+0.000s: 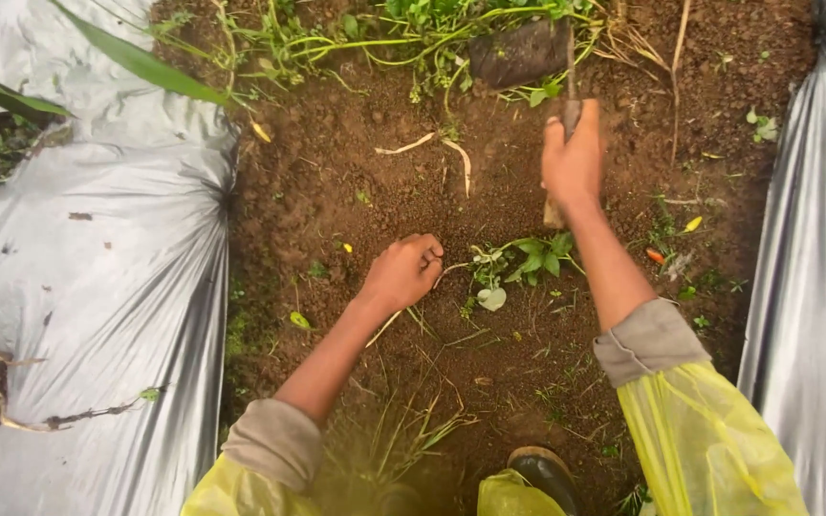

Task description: The person uses a hoe to loosen soil and remove weeds from a garden bed between rows covered with plastic mulch. They repeatedly strike the ground with the hoe and pull out the uprooted weeds by hand, clearing the area.

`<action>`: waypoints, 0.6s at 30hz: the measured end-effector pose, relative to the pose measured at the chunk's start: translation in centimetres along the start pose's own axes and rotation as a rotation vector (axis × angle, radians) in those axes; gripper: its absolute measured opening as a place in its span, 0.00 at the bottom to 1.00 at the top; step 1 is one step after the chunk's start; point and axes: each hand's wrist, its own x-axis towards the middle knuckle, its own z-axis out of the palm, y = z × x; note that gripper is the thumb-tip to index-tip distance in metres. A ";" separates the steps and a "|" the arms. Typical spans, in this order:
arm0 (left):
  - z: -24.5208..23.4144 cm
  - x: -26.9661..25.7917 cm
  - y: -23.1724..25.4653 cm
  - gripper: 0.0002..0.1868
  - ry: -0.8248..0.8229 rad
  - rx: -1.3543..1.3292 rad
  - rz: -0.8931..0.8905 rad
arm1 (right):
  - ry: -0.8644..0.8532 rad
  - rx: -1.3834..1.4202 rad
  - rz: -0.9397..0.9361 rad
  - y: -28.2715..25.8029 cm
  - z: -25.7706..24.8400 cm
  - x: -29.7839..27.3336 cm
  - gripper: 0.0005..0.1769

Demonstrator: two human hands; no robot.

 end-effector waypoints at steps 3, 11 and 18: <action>-0.3 -0.6 1.9 0.10 -0.010 0.097 -0.125 | -0.067 0.084 0.131 -5.6 -1.1 -2.9 0.09; 1.3 -2.7 1.9 0.17 -0.001 0.138 -0.133 | -0.095 0.010 0.281 -6.8 -3.7 -8.5 0.07; 5.5 -0.9 -0.5 0.30 0.133 0.145 0.041 | -0.046 0.075 0.235 -6.3 -9.3 -14.4 0.08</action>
